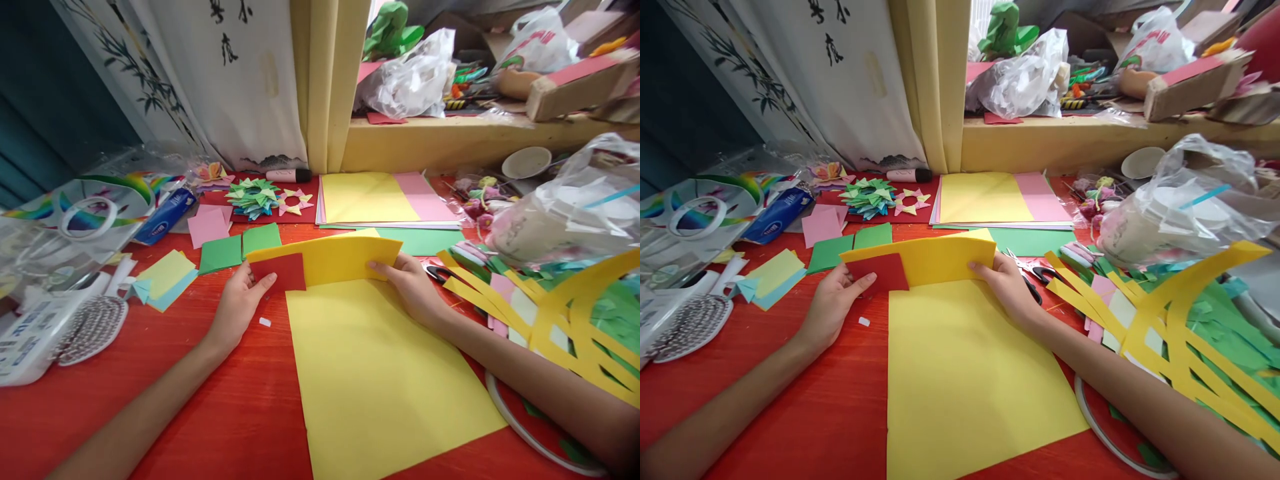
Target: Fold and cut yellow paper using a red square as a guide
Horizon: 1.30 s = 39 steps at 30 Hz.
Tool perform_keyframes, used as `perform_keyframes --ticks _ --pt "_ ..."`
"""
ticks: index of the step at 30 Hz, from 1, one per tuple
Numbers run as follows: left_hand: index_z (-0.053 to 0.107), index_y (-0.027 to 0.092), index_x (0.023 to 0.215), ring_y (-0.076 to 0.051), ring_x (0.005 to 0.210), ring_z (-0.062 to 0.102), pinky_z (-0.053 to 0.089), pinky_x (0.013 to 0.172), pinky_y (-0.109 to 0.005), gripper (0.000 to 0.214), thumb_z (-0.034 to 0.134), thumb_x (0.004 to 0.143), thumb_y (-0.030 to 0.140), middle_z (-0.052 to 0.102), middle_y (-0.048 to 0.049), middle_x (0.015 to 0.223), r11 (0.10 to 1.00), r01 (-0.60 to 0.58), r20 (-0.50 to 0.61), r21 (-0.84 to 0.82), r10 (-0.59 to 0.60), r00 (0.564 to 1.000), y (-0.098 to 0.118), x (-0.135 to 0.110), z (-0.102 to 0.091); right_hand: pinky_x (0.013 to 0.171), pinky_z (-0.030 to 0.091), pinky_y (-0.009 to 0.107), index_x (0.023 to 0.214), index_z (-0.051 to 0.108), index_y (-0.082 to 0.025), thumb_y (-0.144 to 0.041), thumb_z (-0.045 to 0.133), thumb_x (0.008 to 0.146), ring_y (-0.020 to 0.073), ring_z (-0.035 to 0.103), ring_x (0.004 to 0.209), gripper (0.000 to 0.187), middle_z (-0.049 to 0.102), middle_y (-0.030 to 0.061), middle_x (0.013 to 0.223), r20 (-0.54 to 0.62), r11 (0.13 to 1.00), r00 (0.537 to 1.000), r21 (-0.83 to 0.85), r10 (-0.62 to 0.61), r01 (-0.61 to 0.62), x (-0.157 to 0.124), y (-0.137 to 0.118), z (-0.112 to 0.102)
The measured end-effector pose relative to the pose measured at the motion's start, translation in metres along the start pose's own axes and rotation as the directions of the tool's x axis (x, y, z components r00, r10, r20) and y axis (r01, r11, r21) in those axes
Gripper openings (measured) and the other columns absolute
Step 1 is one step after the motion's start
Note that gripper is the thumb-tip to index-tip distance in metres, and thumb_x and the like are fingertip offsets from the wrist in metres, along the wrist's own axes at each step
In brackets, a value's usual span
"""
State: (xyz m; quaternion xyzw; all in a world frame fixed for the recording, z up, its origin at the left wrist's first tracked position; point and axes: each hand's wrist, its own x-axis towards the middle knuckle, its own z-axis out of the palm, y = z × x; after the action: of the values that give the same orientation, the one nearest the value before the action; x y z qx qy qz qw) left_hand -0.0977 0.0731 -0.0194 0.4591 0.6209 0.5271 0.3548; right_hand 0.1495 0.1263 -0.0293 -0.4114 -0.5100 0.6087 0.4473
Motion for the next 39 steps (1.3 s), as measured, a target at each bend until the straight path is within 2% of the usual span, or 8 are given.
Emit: perform_keyframes --ticks 5,11,14,16,19,21,24,39 --pt "0.057 0.021 0.089 -0.019 0.084 0.058 0.048 0.070 -0.028 0.022 0.063 0.071 0.031 0.062 -0.0015 0.085 0.995 0.007 0.059 -0.101 -0.001 0.998 0.006 -0.003 0.000 0.069 0.049 0.033 0.099 0.061 -0.021 -0.030 0.061 0.073 0.0220 0.063 0.083 0.027 0.066 0.0047 0.100 0.005 0.999 1.000 0.043 0.003 -0.003 -0.001 -0.002 0.002" --pt "0.053 0.018 0.099 -0.019 0.089 0.061 0.051 0.071 -0.030 0.027 0.061 0.074 0.024 0.064 -0.0056 0.099 0.928 0.162 0.164 -0.336 -0.112 0.980 0.014 -0.007 0.003 0.065 0.051 0.032 0.098 0.059 -0.024 -0.042 0.053 0.076 0.0211 0.063 0.082 0.029 0.064 0.0043 0.104 0.026 0.991 0.999 0.136 -0.020 0.017 -0.005 -0.010 0.004" --pt "0.053 0.019 0.098 -0.017 0.083 0.063 0.052 0.061 -0.024 0.027 0.061 0.073 0.024 0.065 -0.0048 0.097 0.910 0.212 0.184 -0.356 -0.154 0.971 0.014 -0.009 0.005 0.064 0.051 0.034 0.101 0.057 -0.026 -0.060 0.044 0.074 0.0221 0.063 0.079 0.045 0.064 0.0046 0.100 0.130 0.981 0.988 0.181 -0.089 0.064 -0.011 -0.013 0.007" --pt "0.054 0.020 0.097 -0.015 0.073 0.064 0.046 0.045 -0.018 0.026 0.062 0.073 0.027 0.066 -0.0034 0.092 0.918 0.241 0.187 -0.314 -0.189 0.964 0.013 -0.013 0.006 0.064 0.051 0.037 0.104 0.056 -0.026 -0.066 0.050 0.066 0.0242 0.063 0.081 0.055 0.064 0.0056 0.099 0.261 0.979 0.959 0.196 -0.110 0.059 -0.016 -0.013 0.010" --pt "0.055 0.020 0.096 -0.013 0.065 0.063 0.041 0.038 -0.016 0.027 0.063 0.072 0.030 0.067 -0.0027 0.087 0.935 0.246 0.192 -0.256 -0.200 0.961 0.014 -0.021 0.010 0.067 0.051 0.037 0.100 0.059 -0.022 -0.052 0.064 0.064 0.0246 0.063 0.083 0.048 0.065 0.0071 0.094 0.395 0.998 0.918 0.063 -0.028 0.003 -0.025 -0.011 0.017" --pt "0.055 0.019 0.099 -0.016 0.074 0.064 0.048 0.051 -0.020 0.029 0.062 0.073 0.030 0.067 -0.0043 0.091 0.936 0.222 0.211 -0.274 -0.167 0.963 0.015 -0.027 0.014 0.074 0.049 0.035 0.088 0.065 -0.019 -0.043 0.061 0.072 0.0215 0.063 0.081 0.029 0.067 0.0064 0.087 0.389 0.990 0.915 -0.128 0.110 -0.064 -0.030 -0.010 0.021" --pt "0.054 0.019 0.105 -0.020 0.084 0.063 0.052 0.067 -0.029 0.033 0.061 0.074 0.031 0.066 -0.0063 0.099 0.940 0.207 0.225 -0.270 -0.147 0.963 0.016 -0.034 0.020 0.080 0.046 0.031 0.069 0.068 -0.020 -0.043 0.053 0.079 0.0183 0.062 0.078 0.029 0.068 0.0043 0.080 0.328 0.940 0.912 -0.312 0.245 -0.140 -0.035 -0.012 0.026" --pt "0.056 0.022 0.095 -0.019 0.076 0.062 0.051 0.064 -0.029 0.026 0.062 0.072 0.033 0.066 -0.0024 0.084 0.976 0.170 0.198 -0.137 -0.142 0.970 0.018 -0.040 0.023 0.072 0.048 0.029 0.067 0.067 -0.020 -0.044 0.050 0.081 0.0168 0.061 0.070 0.033 0.067 0.0031 0.074 0.427 0.938 0.859 -0.312 0.283 -0.154 -0.034 -0.013 0.030"
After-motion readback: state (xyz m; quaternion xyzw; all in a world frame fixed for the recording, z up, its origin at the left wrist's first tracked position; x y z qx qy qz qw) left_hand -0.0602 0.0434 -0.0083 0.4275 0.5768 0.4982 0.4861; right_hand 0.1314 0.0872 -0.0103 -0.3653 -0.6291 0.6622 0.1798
